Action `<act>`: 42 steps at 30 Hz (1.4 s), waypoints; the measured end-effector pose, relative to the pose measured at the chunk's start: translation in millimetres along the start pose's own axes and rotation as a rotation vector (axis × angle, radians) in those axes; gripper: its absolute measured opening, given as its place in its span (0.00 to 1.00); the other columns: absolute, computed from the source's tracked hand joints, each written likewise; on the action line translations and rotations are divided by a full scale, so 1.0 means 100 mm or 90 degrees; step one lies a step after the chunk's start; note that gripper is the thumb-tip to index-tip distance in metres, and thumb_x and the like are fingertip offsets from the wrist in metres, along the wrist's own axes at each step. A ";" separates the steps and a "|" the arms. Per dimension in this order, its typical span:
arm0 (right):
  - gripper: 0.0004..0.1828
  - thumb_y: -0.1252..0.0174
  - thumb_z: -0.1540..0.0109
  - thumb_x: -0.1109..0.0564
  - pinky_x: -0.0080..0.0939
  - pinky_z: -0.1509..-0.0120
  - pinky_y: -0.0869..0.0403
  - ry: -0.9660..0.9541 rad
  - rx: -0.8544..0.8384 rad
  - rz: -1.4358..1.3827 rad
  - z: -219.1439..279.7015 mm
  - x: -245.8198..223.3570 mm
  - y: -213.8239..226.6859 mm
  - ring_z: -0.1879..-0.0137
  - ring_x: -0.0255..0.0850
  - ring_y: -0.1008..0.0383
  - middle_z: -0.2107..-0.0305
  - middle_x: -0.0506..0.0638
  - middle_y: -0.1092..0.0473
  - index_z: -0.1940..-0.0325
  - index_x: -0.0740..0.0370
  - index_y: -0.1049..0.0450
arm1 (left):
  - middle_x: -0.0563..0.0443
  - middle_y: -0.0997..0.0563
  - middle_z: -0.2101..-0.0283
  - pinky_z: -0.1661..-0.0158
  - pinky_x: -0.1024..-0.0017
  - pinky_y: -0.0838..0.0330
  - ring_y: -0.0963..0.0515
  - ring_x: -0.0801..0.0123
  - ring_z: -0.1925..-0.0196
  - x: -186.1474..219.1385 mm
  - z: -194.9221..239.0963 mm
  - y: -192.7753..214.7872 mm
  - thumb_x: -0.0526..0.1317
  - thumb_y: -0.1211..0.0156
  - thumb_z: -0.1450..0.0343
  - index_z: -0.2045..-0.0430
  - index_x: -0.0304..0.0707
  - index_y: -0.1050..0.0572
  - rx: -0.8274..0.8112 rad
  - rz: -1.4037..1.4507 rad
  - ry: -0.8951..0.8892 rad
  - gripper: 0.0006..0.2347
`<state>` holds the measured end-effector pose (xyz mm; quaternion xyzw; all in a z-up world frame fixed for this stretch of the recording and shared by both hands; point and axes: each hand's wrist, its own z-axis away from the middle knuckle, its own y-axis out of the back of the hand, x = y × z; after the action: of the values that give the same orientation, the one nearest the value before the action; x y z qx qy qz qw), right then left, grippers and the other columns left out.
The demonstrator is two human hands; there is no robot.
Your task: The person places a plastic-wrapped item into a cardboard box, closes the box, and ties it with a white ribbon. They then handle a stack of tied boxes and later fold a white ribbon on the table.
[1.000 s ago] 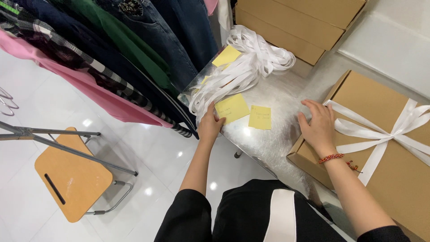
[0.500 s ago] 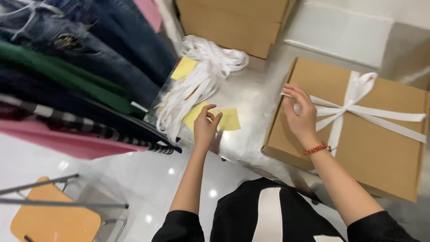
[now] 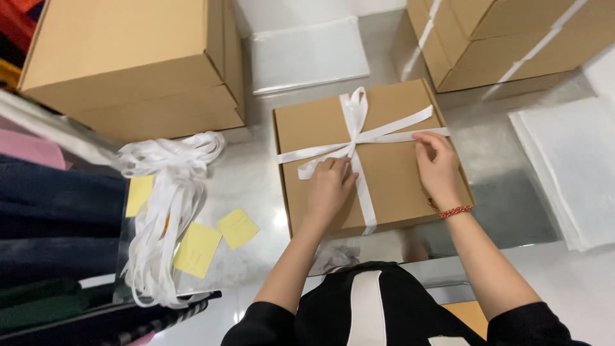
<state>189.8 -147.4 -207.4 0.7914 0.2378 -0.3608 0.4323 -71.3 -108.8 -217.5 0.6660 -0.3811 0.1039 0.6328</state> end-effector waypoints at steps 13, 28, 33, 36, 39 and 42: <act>0.17 0.36 0.33 0.48 0.60 0.37 0.23 -0.025 -0.266 0.153 -0.44 -0.09 -0.78 0.37 0.57 0.23 0.43 0.52 0.27 0.40 0.47 0.20 | 0.49 0.22 0.65 0.56 0.62 0.19 0.17 0.54 0.55 -0.10 -0.19 -0.12 0.40 0.33 0.30 0.63 0.44 0.21 0.074 -0.048 0.099 0.06; 0.08 0.34 0.30 0.61 0.38 0.70 0.19 -0.122 -0.086 -0.195 -0.24 -0.03 -0.19 0.69 0.46 0.20 0.54 0.60 0.27 0.54 0.72 0.21 | 0.54 0.22 0.67 0.55 0.62 0.21 0.17 0.58 0.58 -0.61 0.41 0.81 0.42 0.31 0.29 0.67 0.46 0.19 0.130 0.007 0.251 0.04; 0.08 0.46 0.21 0.59 0.37 0.61 0.18 -0.227 0.064 -0.201 -0.08 0.18 0.20 0.62 0.44 0.19 0.54 0.56 0.28 0.42 0.67 0.31 | 0.54 0.21 0.63 0.56 0.66 0.23 0.20 0.66 0.59 -1.07 0.63 1.13 0.39 0.34 0.25 0.66 0.45 0.21 0.432 0.175 0.330 0.02; 0.06 0.46 0.21 0.55 0.31 0.71 0.25 -0.198 0.280 -0.254 -0.04 0.67 0.38 0.67 0.38 0.20 0.48 0.51 0.33 0.45 0.54 0.36 | 0.60 0.23 0.54 0.50 0.70 0.30 0.23 0.71 0.52 -0.59 0.65 1.45 0.43 0.41 0.27 0.67 0.48 0.24 0.467 0.329 0.429 0.03; 0.04 0.54 0.22 0.53 0.33 0.66 0.20 -0.207 0.411 -0.267 0.09 0.64 0.69 0.67 0.37 0.21 0.50 0.49 0.36 0.47 0.53 0.39 | 0.53 0.26 0.53 0.60 0.71 0.16 0.22 0.72 0.57 -0.58 0.70 1.38 0.41 0.42 0.27 0.64 0.43 0.25 0.521 0.404 0.383 0.04; 0.10 0.52 0.23 0.47 0.34 0.69 0.20 -0.180 0.501 -0.254 0.20 0.71 0.91 0.68 0.39 0.17 0.50 0.50 0.35 0.48 0.55 0.38 | 0.53 0.27 0.55 0.59 0.70 0.16 0.21 0.74 0.57 -0.47 0.78 1.44 0.43 0.44 0.25 0.64 0.41 0.27 0.593 0.476 0.345 0.06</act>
<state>289.1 -206.4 -223.1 0.7771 0.1692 -0.6042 0.0495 -222.4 -149.6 -150.6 0.6432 -0.3289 0.6352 0.2732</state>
